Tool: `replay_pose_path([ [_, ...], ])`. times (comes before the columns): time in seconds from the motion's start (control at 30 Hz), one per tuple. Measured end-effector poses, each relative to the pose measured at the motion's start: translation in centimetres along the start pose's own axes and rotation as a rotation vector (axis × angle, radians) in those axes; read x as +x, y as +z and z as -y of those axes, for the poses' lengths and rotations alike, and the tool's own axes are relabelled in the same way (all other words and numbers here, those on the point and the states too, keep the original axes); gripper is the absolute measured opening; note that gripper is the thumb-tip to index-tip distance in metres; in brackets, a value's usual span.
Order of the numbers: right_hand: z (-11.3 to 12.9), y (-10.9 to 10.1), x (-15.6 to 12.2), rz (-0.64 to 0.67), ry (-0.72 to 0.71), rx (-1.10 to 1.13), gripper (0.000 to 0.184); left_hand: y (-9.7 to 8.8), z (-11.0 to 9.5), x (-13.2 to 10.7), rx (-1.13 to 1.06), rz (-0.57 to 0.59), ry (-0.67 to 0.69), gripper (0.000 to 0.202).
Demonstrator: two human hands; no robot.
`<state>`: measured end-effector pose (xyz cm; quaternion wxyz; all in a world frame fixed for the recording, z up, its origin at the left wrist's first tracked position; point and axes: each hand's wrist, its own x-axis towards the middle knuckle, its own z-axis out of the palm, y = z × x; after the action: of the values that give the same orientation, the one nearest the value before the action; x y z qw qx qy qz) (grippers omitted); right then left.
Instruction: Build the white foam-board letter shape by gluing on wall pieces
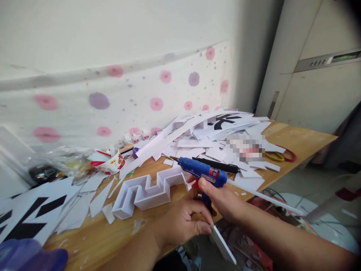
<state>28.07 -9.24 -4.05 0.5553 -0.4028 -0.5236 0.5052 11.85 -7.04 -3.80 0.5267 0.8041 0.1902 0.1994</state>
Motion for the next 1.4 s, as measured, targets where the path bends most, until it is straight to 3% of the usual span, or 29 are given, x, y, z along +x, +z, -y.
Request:
replay_pose_path([
  [0.13,0.4,-0.2,0.5,0.034,0.017,-0.036,0.049,-0.1,-0.6,-0.5,0.146,0.088,-0.041,0.034],
  [0.3,-0.5,-1.2,0.1,0.143,-0.06,0.059,0.042,0.2,-1.4,-0.6,0.188,-0.025,-0.047,0.018],
  [0.47,-0.8,-3.6,-1.3,-0.23,-0.326,0.175,0.047,-0.1,-1.4,-0.3,0.18,-0.154,-0.013,0.011],
  [0.53,-0.3,-4.2,-1.8,-0.315,-0.394,0.176,0.032,-0.2,-1.3,-0.1,0.176,-0.176,0.02,0.011],
  [0.67,0.9,-4.3,-2.7,-0.367,-0.367,0.144,0.009,-0.1,-1.2,-0.2,0.229,-0.151,0.036,0.011],
  [1.0,1.7,-3.9,-3.5,-0.498,-0.305,-0.11,0.014,0.5,-0.6,-0.5,0.377,-0.13,0.075,0.015],
  [1.23,2.1,-3.2,-3.2,-0.561,-0.316,-0.144,0.024,0.7,-1.1,-0.7,0.429,-0.099,0.038,0.013],
  [1.4,1.1,-3.3,-2.8,-0.564,-0.28,-0.119,0.032,0.6,-1.1,-0.5,0.426,-0.097,0.02,0.013],
])
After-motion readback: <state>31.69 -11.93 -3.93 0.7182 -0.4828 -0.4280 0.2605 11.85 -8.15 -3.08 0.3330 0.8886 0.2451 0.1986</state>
